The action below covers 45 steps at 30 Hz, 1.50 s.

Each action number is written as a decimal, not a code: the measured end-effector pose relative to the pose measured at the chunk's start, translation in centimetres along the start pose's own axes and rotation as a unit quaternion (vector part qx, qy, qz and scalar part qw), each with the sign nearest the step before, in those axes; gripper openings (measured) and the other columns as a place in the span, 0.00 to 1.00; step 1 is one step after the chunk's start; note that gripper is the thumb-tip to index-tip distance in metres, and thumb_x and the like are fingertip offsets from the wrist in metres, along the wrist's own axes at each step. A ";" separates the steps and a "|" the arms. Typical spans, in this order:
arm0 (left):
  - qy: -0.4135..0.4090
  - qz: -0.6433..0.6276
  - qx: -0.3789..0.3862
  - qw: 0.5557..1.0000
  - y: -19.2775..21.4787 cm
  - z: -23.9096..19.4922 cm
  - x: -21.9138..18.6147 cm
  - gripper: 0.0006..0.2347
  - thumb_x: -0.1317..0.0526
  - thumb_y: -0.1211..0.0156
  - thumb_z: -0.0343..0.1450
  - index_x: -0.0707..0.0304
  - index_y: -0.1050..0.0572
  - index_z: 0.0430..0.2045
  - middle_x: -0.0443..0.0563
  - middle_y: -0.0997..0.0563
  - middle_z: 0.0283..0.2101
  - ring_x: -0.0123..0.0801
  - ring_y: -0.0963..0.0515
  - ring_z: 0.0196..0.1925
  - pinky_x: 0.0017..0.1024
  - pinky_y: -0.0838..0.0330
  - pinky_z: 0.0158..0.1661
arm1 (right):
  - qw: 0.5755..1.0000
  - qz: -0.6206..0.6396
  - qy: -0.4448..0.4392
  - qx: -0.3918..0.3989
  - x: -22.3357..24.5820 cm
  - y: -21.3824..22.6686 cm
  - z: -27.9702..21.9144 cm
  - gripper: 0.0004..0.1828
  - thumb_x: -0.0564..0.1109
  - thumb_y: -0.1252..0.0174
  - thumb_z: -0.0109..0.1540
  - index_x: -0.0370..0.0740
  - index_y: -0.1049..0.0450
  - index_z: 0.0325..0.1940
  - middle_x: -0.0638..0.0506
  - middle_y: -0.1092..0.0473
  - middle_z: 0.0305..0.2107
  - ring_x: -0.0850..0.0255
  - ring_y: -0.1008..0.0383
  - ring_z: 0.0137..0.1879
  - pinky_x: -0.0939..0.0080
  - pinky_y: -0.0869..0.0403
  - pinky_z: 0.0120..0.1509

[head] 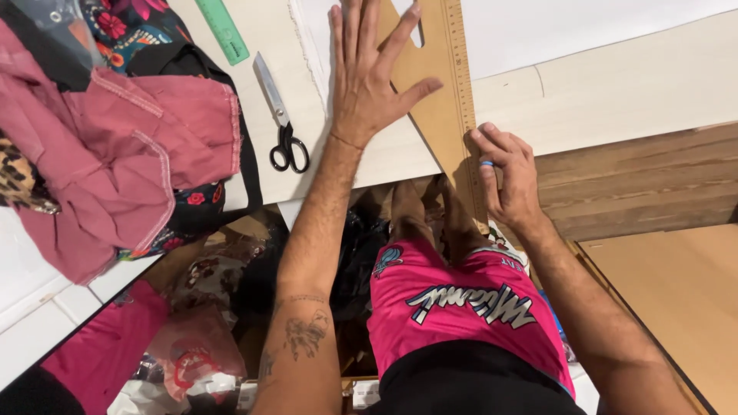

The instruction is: Drawing lines on a large white sheet using a triangle ruler and a marker

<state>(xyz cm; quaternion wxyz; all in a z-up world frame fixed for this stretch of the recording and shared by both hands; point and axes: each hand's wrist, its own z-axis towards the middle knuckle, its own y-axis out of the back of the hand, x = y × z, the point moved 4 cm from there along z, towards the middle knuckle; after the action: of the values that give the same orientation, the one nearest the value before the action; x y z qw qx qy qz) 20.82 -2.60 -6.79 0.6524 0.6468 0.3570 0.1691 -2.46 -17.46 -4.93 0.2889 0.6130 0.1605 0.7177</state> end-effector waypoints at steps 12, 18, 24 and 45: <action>0.057 -0.080 -0.165 0.981 -1.6 -0.6 1.3 0.49 0.25 0.17 0.65 0.56 0.39 0.69 0.65 0.40 0.72 0.54 0.36 0.77 0.47 0.31 0.77 | 0.990 -0.138 0.001 0.009 0.5 -1.3 0.7 0.08 0.38 0.54 0.74 0.31 0.32 0.54 0.44 0.32 0.67 0.46 0.35 0.74 0.47 0.39 0.70; 0.006 -0.156 -0.244 0.957 1.0 -0.7 0.4 0.38 0.32 0.21 0.62 0.66 0.29 0.51 0.57 0.28 0.58 0.47 0.32 0.68 0.48 0.29 0.69 | 0.986 -0.166 -0.033 -0.015 0.4 -3.1 0.6 0.14 0.42 0.59 0.75 0.34 0.32 0.59 0.48 0.32 0.68 0.48 0.38 0.77 0.49 0.45 0.72; 0.004 -0.162 -0.213 0.964 -0.1 -0.8 0.8 0.42 0.35 0.10 0.61 0.64 0.28 0.57 0.58 0.28 0.62 0.49 0.31 0.71 0.55 0.45 0.76 | 0.981 -0.194 -0.027 0.003 0.5 -2.9 1.1 0.12 0.40 0.57 0.75 0.35 0.31 0.58 0.50 0.34 0.69 0.50 0.38 0.77 0.50 0.43 0.70; 0.004 -0.189 -0.209 0.959 -0.1 -0.8 1.0 0.40 0.38 0.08 0.63 0.65 0.27 0.57 0.59 0.36 0.71 0.48 0.41 0.78 0.58 0.45 0.79 | 0.976 -0.218 -0.009 -0.028 0.2 -3.5 1.3 0.11 0.44 0.59 0.76 0.39 0.31 0.55 0.54 0.31 0.67 0.51 0.37 0.76 0.51 0.43 0.66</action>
<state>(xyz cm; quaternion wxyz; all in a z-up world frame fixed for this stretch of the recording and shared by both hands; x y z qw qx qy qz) 20.93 -1.39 -7.04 0.7917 0.4157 0.4323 0.1163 -0.46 -14.79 -6.59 0.4567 0.5610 0.2679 0.6363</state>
